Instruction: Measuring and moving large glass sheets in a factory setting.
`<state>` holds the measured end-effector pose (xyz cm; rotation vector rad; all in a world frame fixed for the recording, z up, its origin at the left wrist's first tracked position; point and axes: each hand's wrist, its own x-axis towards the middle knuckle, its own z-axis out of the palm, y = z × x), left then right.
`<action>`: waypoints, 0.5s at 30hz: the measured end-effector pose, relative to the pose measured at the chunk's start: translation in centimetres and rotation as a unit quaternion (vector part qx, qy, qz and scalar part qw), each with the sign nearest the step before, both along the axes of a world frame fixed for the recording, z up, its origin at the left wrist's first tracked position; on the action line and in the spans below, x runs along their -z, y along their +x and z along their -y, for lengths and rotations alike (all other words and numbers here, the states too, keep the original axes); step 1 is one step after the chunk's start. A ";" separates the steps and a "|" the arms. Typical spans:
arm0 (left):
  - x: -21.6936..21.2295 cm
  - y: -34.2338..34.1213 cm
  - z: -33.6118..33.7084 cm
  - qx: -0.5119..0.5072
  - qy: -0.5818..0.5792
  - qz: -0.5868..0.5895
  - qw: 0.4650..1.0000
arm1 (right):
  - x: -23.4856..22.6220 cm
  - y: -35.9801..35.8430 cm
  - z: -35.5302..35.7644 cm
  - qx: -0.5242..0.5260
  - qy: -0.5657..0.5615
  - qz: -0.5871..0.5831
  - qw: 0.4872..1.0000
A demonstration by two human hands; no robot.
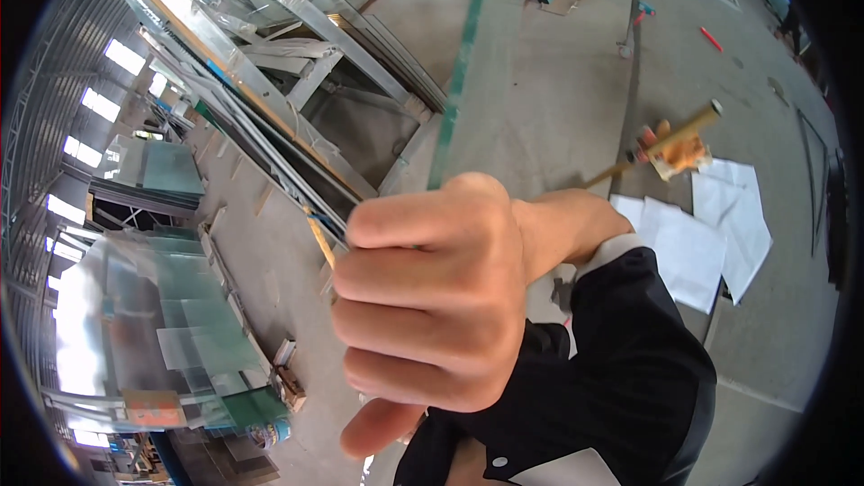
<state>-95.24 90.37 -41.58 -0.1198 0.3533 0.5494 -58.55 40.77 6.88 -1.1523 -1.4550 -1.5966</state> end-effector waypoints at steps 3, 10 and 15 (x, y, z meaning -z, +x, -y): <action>1.8 9.3 1.1 -0.012 -0.005 -0.009 1.000 | 1.3 9.5 -1.3 0.038 0.008 0.005 0.999; 3.5 29.9 6.3 -0.083 -0.020 -0.019 0.996 | 0.8 31.1 0.2 0.125 -0.046 -0.059 0.989; -1.1 43.8 9.7 -0.101 0.005 -0.026 0.995 | -1.2 46.4 6.3 0.146 -0.062 -0.061 0.985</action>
